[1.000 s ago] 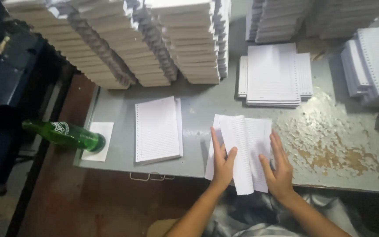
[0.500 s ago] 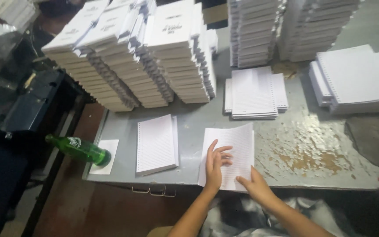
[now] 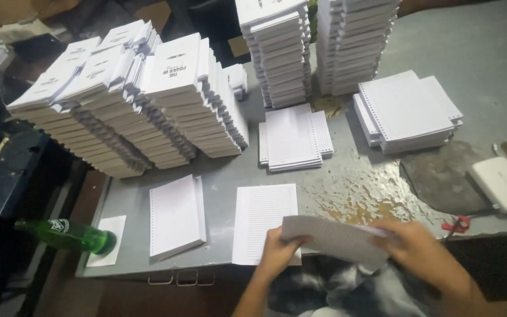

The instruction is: Counting and organizing individual sheets of paper from stacks on a workbench

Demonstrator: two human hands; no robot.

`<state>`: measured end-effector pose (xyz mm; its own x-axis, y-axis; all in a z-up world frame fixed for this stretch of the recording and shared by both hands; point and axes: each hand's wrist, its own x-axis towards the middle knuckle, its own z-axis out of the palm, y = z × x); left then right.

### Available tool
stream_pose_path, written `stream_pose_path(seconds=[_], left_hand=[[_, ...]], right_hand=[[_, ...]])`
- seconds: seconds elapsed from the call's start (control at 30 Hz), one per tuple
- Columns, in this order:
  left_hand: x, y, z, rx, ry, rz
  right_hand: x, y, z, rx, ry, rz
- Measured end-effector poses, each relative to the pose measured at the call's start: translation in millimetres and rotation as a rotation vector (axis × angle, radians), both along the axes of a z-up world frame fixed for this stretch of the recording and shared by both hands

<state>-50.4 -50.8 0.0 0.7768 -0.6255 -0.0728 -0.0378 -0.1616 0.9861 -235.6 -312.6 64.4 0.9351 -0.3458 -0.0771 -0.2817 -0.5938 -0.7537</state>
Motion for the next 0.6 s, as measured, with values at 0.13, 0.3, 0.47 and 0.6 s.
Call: stream_pose_path(seconds=[0.13, 0.3, 0.47, 0.6], left_hand=[[-22.8, -43.0, 46.4, -0.071, 0.158, 0.126], [-24.6, -57.5, 11.7, -0.239, -0.204, -0.004], [-32.6, -64.7, 12.5, -0.347, -0.198, 0.011], [-27.9, -63.8, 6.0, -0.281, -0.195, -0.016]], right_hand=[[-6.7, 7.4, 31.2, -0.21, -0.542, -0.235], [3.9, -25.1, -66.6, -0.017, -0.486, -0.466], [1.1, -36.6, -121.6, 0.188, -0.515, -0.415], [1.3, -54.4, -147.8, 0.12, -0.399, -0.51]])
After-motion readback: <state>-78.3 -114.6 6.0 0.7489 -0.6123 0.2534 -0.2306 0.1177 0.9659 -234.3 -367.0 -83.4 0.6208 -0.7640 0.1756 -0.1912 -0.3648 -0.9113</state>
